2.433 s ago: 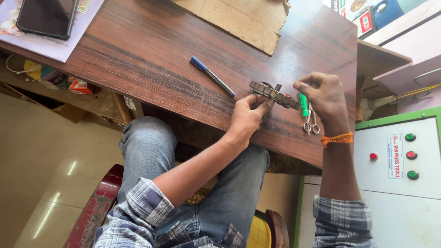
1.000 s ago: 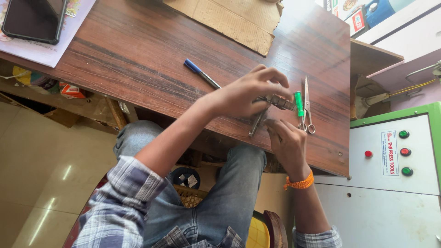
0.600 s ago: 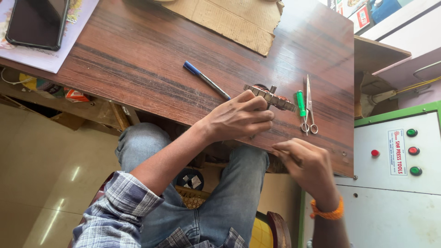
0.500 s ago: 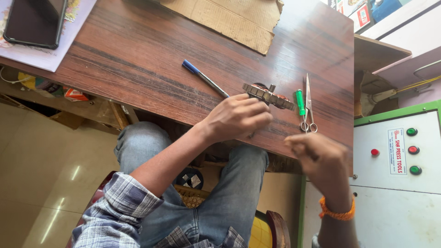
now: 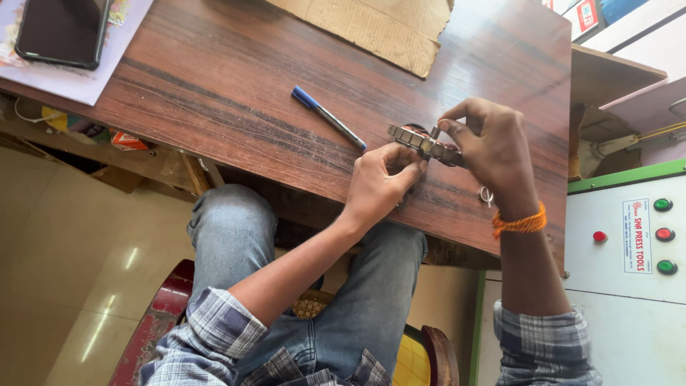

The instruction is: The person sits at a workbench and works on a metal press tool die component, turning and fitting small parts on it by hand and repositioning the component on the table while checking its fit.

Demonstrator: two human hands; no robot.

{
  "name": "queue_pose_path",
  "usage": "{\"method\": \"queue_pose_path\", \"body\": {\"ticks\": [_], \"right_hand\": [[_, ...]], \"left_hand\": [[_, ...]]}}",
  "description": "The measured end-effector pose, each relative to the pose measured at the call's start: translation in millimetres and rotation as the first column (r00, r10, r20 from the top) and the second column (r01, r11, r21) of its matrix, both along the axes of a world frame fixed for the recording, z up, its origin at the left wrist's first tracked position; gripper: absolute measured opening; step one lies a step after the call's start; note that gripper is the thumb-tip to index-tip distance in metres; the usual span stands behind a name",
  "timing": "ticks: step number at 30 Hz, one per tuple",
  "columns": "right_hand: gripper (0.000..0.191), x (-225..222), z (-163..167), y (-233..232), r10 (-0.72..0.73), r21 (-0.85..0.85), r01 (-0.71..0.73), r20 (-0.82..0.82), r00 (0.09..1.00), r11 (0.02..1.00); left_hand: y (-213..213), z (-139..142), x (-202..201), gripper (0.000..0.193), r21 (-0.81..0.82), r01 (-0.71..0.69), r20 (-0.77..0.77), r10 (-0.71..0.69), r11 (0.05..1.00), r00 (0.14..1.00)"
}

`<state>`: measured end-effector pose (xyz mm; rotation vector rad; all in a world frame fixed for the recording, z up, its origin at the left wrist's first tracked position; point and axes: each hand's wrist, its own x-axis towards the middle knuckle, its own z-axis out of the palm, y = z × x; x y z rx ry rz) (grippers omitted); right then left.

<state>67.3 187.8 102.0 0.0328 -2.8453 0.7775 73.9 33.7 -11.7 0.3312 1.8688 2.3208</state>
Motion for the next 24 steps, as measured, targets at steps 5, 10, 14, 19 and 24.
{"method": "queue_pose_path", "body": {"ticks": [5, 10, 14, 19, 24], "right_hand": [[0.015, -16, -9, 30, -0.044, 0.035, 0.04, 0.14, 0.989, 0.999], [0.014, -15, -16, 61, -0.112, -0.124, 0.133, 0.168, 0.979, 0.983], [0.013, -4, -21, 78, -0.118, -0.124, 0.131, 0.106, 0.987, 0.984], [0.013, 19, -10, 85, -0.186, -0.258, 0.225, 0.165, 0.969, 0.94], [0.013, 42, 17, 72, -0.156, -0.386, 0.206, 0.156, 0.975, 0.899]], "left_hand": [[13, 3, -1, 0.019, 0.059, -0.04, 0.127, 0.032, 0.997, 0.991], [18, 5, 7, 0.017, 0.014, -0.143, -0.035, 0.143, 0.99, 0.989], [1, 7, 14, 0.017, -0.172, -0.331, -0.513, 0.202, 0.928, 0.834], [-8, 15, -38, 0.06, -0.225, -0.302, -0.95, -0.14, 0.926, 0.278], [-10, 15, -64, 0.064, -0.385, -0.092, -0.845, -0.311, 0.918, 0.435]]}}
